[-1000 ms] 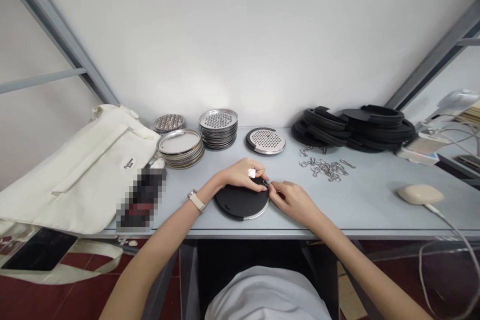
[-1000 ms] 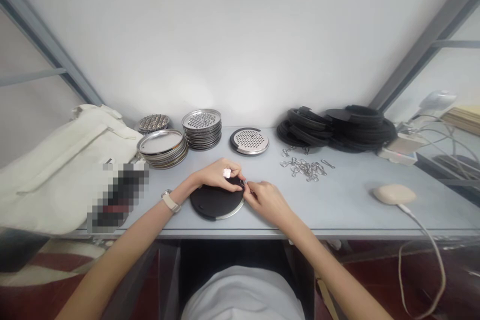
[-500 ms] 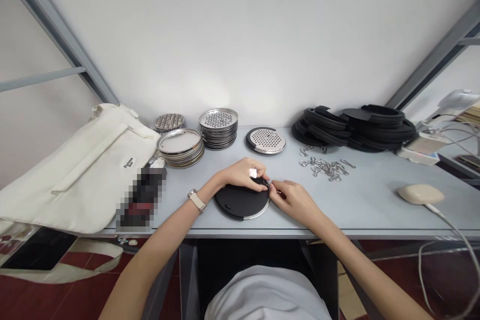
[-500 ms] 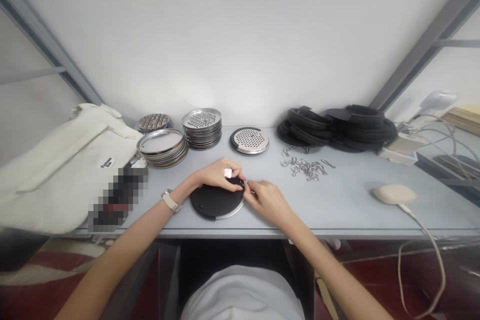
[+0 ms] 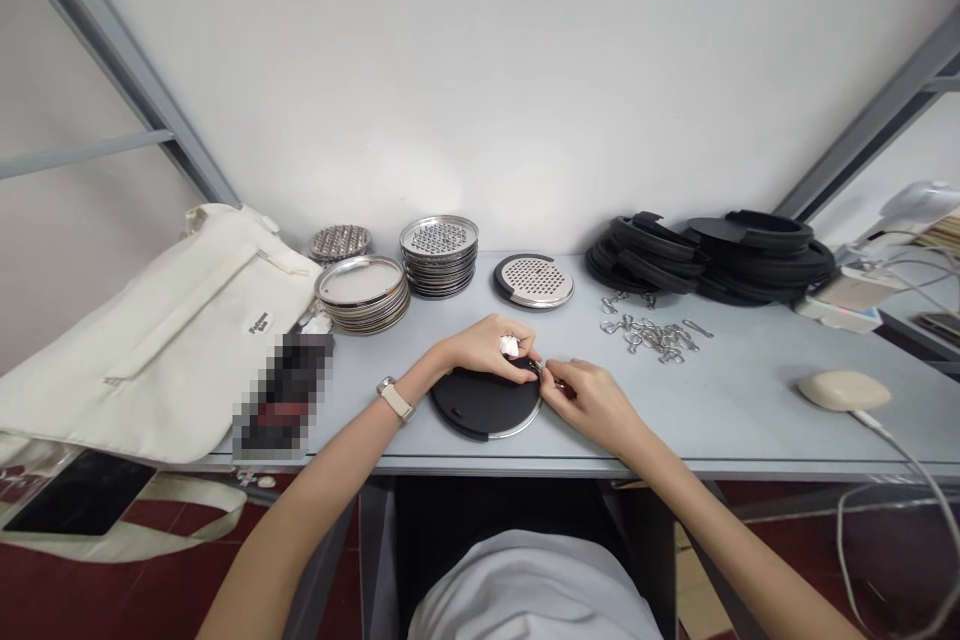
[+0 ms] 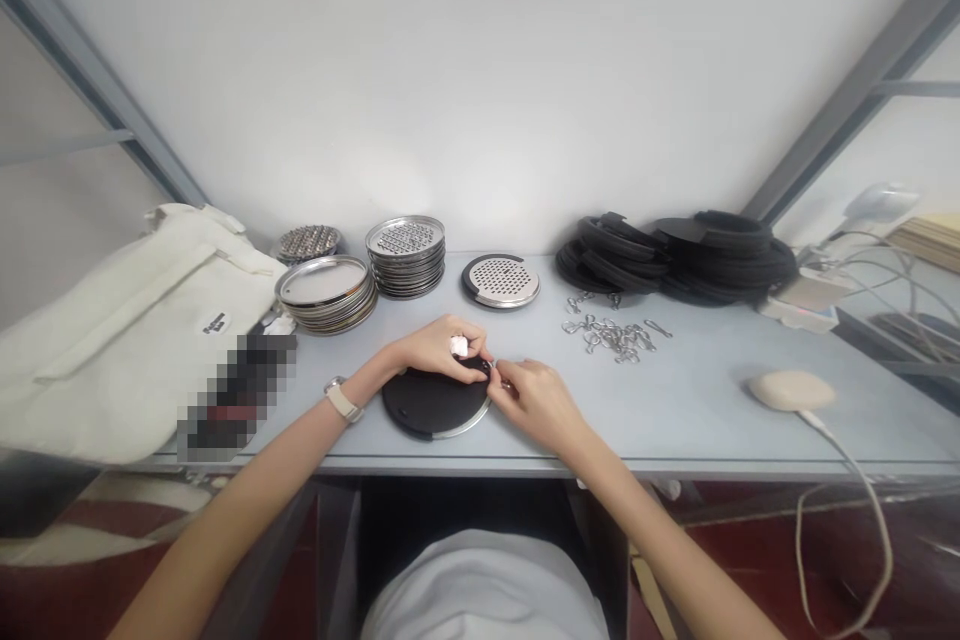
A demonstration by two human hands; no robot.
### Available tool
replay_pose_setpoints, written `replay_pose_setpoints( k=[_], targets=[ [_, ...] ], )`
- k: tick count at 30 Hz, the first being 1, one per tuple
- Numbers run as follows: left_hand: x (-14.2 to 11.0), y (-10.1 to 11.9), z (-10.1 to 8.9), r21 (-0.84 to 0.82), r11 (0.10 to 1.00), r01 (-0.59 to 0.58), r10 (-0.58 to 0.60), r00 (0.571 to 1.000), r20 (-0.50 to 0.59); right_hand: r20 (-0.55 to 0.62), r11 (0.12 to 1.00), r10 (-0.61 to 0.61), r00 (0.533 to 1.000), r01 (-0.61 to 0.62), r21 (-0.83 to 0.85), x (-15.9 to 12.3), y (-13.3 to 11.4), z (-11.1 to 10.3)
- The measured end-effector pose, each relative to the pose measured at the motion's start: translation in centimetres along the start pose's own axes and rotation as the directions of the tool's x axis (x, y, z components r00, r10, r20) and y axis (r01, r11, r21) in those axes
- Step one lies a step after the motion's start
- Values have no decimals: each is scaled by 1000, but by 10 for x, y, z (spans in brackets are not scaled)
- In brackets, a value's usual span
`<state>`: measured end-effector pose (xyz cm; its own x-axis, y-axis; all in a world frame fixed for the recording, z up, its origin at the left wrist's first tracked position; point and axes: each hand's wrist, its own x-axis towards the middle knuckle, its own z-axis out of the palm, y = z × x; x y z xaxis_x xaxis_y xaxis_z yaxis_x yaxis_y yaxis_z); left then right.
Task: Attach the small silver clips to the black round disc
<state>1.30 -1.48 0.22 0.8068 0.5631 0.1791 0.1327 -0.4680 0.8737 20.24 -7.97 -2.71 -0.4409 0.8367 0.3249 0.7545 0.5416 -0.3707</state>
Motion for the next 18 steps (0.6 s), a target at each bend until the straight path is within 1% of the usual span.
replay_pose_setpoints(
  k=[7,13,18],
  targets=[
    [0,1,0,-18,1000,26,-26,1000,16,-15,999,31,999,-31,35,-1,1,-1],
    [1,3,0,68,998,-11,12,1000,-18,86,999,38,996,-40,15,0,2,1],
    [2,3,0,123,992,-22,24,999,-22,104,999,40,994,-38,-19,1,3,2]
  ],
)
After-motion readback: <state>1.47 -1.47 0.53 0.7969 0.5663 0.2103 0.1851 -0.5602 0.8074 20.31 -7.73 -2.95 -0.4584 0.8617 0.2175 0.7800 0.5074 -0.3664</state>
